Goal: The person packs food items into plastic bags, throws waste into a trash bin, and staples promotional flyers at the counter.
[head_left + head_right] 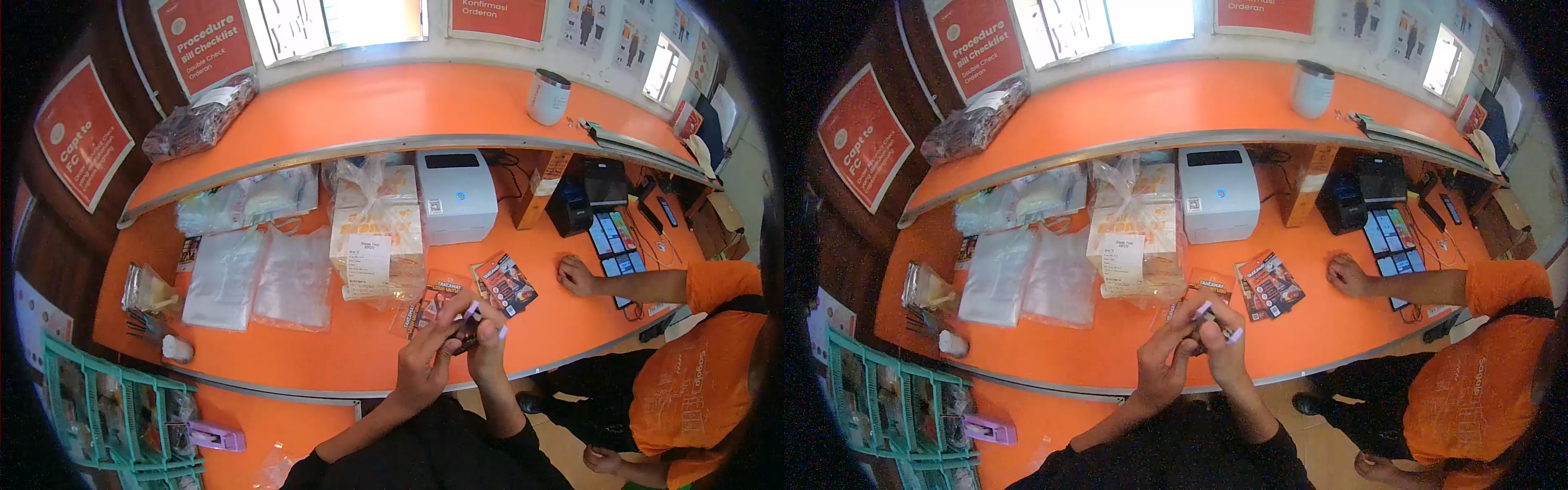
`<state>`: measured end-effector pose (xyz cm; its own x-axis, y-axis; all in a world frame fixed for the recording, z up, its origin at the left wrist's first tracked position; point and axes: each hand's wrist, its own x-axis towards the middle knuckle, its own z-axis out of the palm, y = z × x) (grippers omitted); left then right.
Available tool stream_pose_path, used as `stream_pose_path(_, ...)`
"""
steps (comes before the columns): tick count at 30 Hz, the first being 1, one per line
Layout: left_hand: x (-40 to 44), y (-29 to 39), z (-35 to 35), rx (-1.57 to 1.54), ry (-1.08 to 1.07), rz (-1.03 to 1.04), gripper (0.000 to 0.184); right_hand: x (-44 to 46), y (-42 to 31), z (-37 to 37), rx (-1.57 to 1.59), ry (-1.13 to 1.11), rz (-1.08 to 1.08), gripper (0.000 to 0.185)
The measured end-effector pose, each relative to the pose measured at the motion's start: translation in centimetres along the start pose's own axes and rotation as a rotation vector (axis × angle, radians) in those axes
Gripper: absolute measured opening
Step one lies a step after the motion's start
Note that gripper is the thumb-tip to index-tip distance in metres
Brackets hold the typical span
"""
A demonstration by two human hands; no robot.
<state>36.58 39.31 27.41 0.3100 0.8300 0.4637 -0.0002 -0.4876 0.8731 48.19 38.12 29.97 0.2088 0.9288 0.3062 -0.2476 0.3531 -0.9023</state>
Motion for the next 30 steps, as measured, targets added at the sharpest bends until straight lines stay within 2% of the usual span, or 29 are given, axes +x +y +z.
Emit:
stream_pose_path(1,0.2,0.2,0.1,0.091,-0.004,0.076,0.020,0.1,0.6,0.2,-0.051,0.043,-0.103,0.073)
stream_pose_path(2,0.3,0.3,0.1,0.182,-0.008,0.151,0.017,0.0,0.5,0.2,-0.054,0.048,-0.102,0.073)
stream_pose_path(4,0.4,0.2,0.1,0.203,-0.030,0.161,0.017,-0.4,0.3,0.2,0.067,0.078,-0.143,0.055)
stream_pose_path(5,0.5,0.1,0.1,0.229,-0.046,0.172,0.017,-0.4,0.4,0.2,0.064,0.084,-0.145,0.055)
stream_pose_path(7,0.4,0.2,0.2,0.223,-0.062,0.166,0.017,-0.5,0.6,0.3,-0.035,0.226,-0.281,0.047)
stream_pose_path(8,0.3,0.2,0.2,0.222,-0.074,0.157,0.017,-0.7,0.3,0.2,-0.037,0.230,-0.283,0.047)
stream_pose_path(10,0.1,0.3,-0.3,0.163,-0.086,0.125,0.017,-1.2,-0.5,0.1,-0.290,0.458,-0.178,0.048)
stream_pose_path(11,0.0,0.3,-0.7,0.106,-0.095,0.091,0.017,-0.7,-0.2,0.0,-0.312,0.501,-0.237,0.051)
stream_pose_path(14,-0.6,-0.7,-1.4,0.151,-0.085,0.039,0.014,-0.4,0.5,-1.0,-0.289,0.521,-0.148,0.044)
stream_pose_path(15,-0.7,-1.2,-1.4,0.149,-0.083,0.039,0.014,-0.3,0.4,-1.1,-0.291,0.520,-0.149,0.044)
stream_pose_path(17,-0.8,-2.3,-1.5,0.015,-0.176,-0.066,0.017,0.1,0.2,-1.1,-0.218,0.282,-0.163,0.032)
stream_pose_path(18,-0.8,-2.6,-1.3,0.018,-0.172,-0.068,0.017,0.3,0.2,-0.9,-0.215,0.277,-0.161,0.032)
stream_pose_path(20,-0.7,-2.8,-0.3,-0.402,-0.139,-0.218,0.023,0.6,0.0,-0.2,-0.199,0.166,-0.251,0.021)
stream_pose_path(22,-0.5,-2.2,0.5,-0.490,-0.127,-0.260,0.026,0.4,-0.2,0.3,-0.133,0.125,-0.183,0.016)
stream_pose_path(23,-0.5,-2.0,0.6,-0.581,-0.119,-0.300,0.028,0.3,-0.1,0.4,-0.218,0.073,-0.155,0.016)
stream_pose_path(25,-0.4,-3.6,0.4,-0.462,-0.170,-0.235,0.026,0.5,-0.2,0.3,-0.303,0.018,-0.127,0.015)
stream_pose_path(26,-0.4,-4.3,0.1,-0.342,-0.223,-0.171,0.024,0.8,-0.5,0.1,-0.507,0.002,-0.238,0.018)
stream_pose_path(28,-0.1,-4.9,-0.9,-0.325,-0.272,-0.140,0.024,1.3,-1.3,-0.2,-0.915,-0.028,-0.460,0.029)
stream_pose_path(30,0.3,-4.4,-1.2,-0.307,-0.320,-0.107,0.024,1.0,-2.2,0.6,-0.851,0.043,-0.445,0.032)
